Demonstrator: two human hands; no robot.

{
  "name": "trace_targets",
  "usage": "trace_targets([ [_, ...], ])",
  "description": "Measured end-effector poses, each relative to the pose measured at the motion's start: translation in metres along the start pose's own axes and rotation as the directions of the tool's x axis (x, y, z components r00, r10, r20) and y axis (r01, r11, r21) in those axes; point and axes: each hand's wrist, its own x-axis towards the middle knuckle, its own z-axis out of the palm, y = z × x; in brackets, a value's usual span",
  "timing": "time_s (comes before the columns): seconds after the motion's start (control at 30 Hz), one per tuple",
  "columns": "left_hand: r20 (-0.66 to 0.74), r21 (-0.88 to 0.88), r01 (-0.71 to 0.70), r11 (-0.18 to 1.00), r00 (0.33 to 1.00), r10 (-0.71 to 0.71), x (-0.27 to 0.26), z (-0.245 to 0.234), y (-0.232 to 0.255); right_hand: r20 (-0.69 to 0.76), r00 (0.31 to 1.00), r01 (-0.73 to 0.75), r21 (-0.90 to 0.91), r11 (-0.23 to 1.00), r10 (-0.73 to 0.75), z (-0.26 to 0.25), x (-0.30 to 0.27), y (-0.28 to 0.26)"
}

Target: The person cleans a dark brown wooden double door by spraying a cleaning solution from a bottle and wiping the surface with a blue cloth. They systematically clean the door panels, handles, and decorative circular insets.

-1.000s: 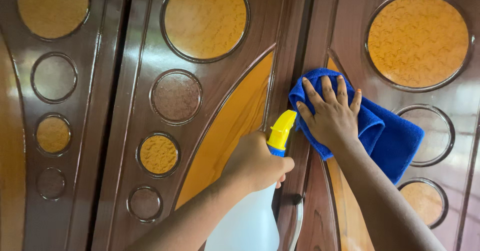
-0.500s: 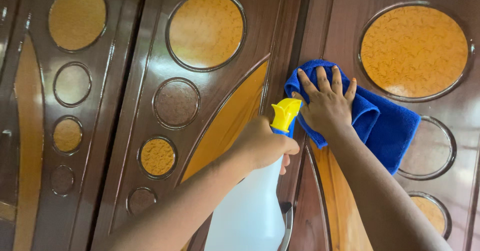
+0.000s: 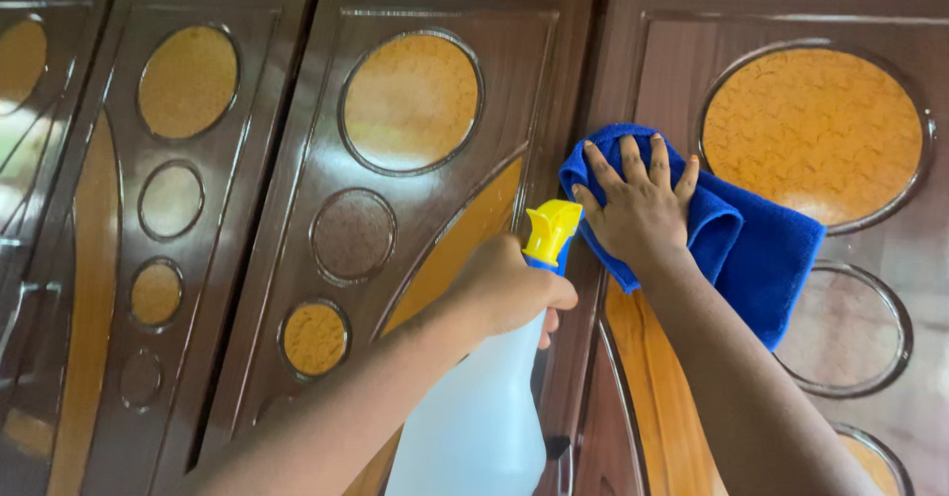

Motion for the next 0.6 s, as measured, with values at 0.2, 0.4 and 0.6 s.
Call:
trace_targets([
  [0.2, 0.059, -0.025, -0.051, 0.998, 0.997, 0.052, 0.012, -0.010, 0.006, -0.028, 0.999, -0.023, -0.004, 1.000, 0.023, 0.003, 0.026, 0.006],
  [0.4, 0.079, -0.048, -0.070, 0.996, 0.994, 0.074, 0.030, -0.028, 0.014, -0.056, 0.997, -0.051, 0.004, 0.999, 0.051, 0.005, 0.049, 0.009],
  [0.6, 0.076, -0.089, -0.132, 0.987, 0.987, 0.139, 0.047, -0.040, 0.016, -0.047, 0.997, -0.068, -0.003, 0.998, 0.068, 0.006, 0.073, 0.015],
])
